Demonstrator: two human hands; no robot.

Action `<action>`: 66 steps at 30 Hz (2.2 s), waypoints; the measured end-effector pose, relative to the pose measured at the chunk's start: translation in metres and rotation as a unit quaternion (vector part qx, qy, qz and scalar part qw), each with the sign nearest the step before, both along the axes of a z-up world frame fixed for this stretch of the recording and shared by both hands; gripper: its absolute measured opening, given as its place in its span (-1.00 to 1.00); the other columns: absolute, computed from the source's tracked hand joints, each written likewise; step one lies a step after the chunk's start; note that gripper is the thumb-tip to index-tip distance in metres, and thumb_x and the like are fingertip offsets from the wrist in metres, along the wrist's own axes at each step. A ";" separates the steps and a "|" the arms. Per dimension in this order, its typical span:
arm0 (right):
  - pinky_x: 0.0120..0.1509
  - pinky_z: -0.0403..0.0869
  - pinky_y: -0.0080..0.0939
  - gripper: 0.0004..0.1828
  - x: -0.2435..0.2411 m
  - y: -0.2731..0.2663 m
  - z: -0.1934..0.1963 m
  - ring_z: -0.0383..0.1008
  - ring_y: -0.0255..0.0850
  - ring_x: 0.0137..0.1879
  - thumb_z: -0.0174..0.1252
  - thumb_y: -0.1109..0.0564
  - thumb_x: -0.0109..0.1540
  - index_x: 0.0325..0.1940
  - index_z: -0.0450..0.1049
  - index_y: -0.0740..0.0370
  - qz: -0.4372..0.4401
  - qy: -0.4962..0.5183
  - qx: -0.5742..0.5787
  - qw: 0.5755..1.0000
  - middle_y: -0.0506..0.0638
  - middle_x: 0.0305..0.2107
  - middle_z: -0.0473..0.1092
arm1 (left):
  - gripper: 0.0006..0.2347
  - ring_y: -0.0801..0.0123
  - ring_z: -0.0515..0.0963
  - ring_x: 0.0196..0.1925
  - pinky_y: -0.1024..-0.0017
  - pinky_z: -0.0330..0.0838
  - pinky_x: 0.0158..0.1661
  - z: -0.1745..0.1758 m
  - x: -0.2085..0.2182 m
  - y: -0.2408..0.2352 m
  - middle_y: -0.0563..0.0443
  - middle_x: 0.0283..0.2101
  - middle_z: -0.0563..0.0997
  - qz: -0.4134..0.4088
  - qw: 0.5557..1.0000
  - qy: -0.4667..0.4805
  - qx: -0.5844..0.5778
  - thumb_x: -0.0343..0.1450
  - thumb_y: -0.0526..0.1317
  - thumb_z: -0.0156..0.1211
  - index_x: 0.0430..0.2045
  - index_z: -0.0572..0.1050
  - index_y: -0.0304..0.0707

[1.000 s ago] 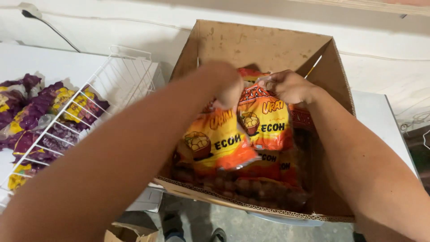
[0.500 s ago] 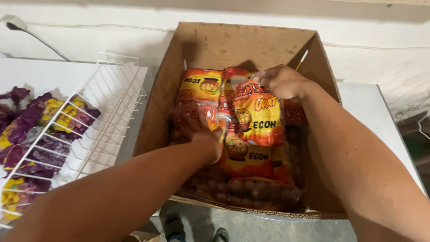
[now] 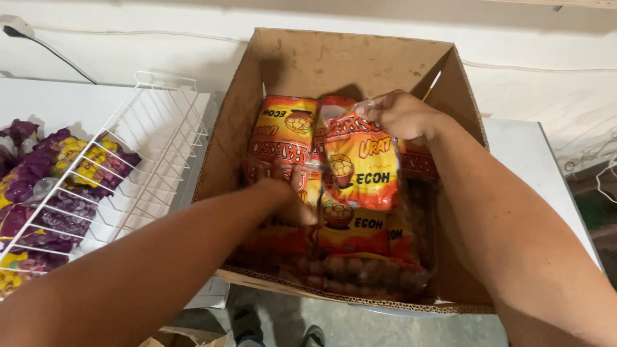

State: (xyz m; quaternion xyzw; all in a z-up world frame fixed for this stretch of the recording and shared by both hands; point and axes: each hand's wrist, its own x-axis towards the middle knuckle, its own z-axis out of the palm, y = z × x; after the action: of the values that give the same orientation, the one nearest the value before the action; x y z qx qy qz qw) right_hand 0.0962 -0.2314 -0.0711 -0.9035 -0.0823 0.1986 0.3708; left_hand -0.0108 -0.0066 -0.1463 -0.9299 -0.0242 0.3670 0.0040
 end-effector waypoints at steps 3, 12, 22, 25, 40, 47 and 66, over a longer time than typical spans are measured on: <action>-0.60 0.38 -0.23 -0.54 0.001 0.000 0.003 0.49 -0.38 -0.37 0.17 -0.17 0.29 0.12 0.56 0.16 -0.010 -0.006 0.054 0.998 0.01 -0.17 0.60 | 0.28 0.19 -0.29 0.63 0.24 -0.30 0.51 0.007 0.028 0.006 -0.26 0.59 -0.36 -0.019 0.997 0.047 -0.062 0.16 0.55 0.30 0.52 -0.35 -0.31; 0.03 0.67 -0.08 -0.29 -0.008 0.010 0.034 0.70 0.00 0.03 0.23 -0.14 0.20 0.30 0.36 0.34 -0.088 0.175 0.509 0.838 0.28 0.06 0.52 | -0.66 0.49 0.65 -0.07 0.43 0.55 -0.01 0.069 0.034 -0.008 0.17 -0.13 0.69 0.067 0.603 -0.113 -0.787 0.33 -0.19 0.38 -0.02 0.51 -0.10; 0.14 0.62 -0.03 -0.33 -0.029 0.007 0.044 0.61 -0.06 0.05 0.37 0.01 0.16 0.26 0.40 0.39 -0.052 0.123 0.410 0.902 0.15 -0.02 0.54 | -0.60 0.45 0.62 -0.12 0.43 0.55 -0.09 0.079 0.047 -0.013 0.03 -0.14 0.68 0.125 0.643 -0.285 -0.700 0.35 -0.01 0.44 -0.05 0.62 -0.31; 0.12 0.66 -0.02 -0.32 -0.028 0.008 0.047 0.63 -0.08 0.05 0.38 -0.02 0.10 0.22 0.41 0.35 -0.071 0.092 0.412 0.904 0.12 -0.06 0.56 | -0.55 0.49 0.66 -0.10 0.44 0.59 -0.09 0.091 0.045 -0.013 0.04 -0.08 0.70 0.174 0.613 -0.255 -0.727 0.35 0.07 0.36 -0.02 0.59 -0.29; -0.24 0.48 -0.18 -0.22 -0.058 0.010 0.062 0.59 -0.21 -0.23 0.27 -0.34 0.22 0.23 0.50 0.36 -0.217 0.060 0.211 0.951 0.12 -0.14 0.59 | -0.53 0.21 0.73 -0.11 0.14 0.66 -0.06 0.095 0.040 -0.020 -0.15 -0.02 0.69 0.235 0.563 0.051 -0.790 0.38 0.04 0.28 0.06 0.51 -0.34; -0.46 0.63 -0.25 -0.40 -0.084 0.026 0.072 0.65 -0.29 -0.50 -0.06 -0.30 0.26 0.10 0.40 0.22 -0.195 0.166 0.401 0.880 0.03 -0.39 0.55 | -0.54 0.18 0.71 -0.05 0.05 0.65 -0.04 0.064 0.053 -0.016 -0.14 0.02 0.66 0.225 0.577 0.026 -0.785 0.40 0.01 0.24 0.10 0.47 -0.31; -0.57 0.55 -0.29 -0.50 0.010 -0.088 -0.020 0.53 -0.27 -0.45 0.14 0.13 0.51 0.44 0.32 0.52 0.202 0.279 0.529 0.775 0.05 -0.46 0.53 | -0.53 0.47 0.61 0.02 0.24 0.51 0.05 0.080 0.034 -0.031 0.15 0.02 0.66 0.166 0.667 0.035 -0.726 0.32 0.04 0.32 0.10 0.51 -0.09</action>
State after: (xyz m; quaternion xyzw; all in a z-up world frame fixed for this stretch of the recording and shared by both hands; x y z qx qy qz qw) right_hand 0.1066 -0.3195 -0.0907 -0.4319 -0.2479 0.4378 0.7486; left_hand 0.0230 -0.0375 -0.0668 -0.6060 0.0959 0.2958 -0.7321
